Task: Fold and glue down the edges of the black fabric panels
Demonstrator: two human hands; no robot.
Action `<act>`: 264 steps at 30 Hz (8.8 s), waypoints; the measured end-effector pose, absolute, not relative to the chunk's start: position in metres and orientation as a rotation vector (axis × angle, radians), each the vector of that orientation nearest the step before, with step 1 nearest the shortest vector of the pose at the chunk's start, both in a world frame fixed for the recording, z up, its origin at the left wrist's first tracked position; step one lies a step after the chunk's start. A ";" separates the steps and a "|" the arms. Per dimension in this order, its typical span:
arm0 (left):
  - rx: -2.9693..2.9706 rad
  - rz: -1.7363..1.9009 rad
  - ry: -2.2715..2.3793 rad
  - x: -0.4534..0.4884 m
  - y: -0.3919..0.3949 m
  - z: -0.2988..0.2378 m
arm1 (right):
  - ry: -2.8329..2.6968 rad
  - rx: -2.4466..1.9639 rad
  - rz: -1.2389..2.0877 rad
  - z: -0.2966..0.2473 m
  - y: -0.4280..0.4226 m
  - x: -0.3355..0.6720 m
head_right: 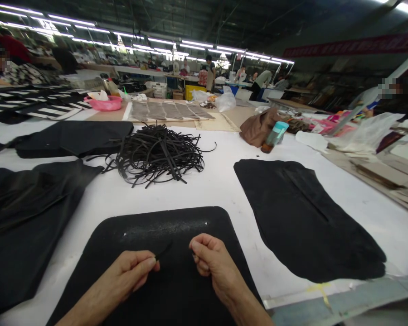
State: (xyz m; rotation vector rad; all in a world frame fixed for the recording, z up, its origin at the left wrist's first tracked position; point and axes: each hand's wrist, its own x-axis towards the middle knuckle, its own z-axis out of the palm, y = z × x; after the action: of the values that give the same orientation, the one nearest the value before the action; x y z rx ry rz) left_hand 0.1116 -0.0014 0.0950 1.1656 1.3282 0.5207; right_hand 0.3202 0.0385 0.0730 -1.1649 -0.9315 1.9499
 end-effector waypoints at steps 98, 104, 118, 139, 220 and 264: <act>0.981 0.710 1.872 0.018 0.022 0.021 | -2.128 -2.071 1.013 0.007 0.122 0.373; 1.074 0.605 1.981 0.021 0.024 0.024 | -2.104 -2.045 1.015 0.005 0.123 0.372; 2.319 -0.057 1.997 0.049 0.012 0.037 | -1.918 -2.055 0.932 0.018 0.116 0.359; 2.510 -0.275 2.117 0.065 -0.013 0.024 | -1.932 -2.095 0.830 0.035 0.108 0.349; 1.171 0.671 1.339 0.114 0.010 0.086 | -2.277 -1.272 0.976 0.078 0.031 0.288; 1.061 0.866 1.898 0.018 0.043 0.037 | -1.758 -1.836 1.293 0.020 0.130 0.375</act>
State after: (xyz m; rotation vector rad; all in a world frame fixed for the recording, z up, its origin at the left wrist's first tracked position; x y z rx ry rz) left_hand 0.0177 0.0431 0.0365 1.0610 1.8984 0.8661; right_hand 0.3751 0.1304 0.0200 -1.8359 -1.7578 1.2932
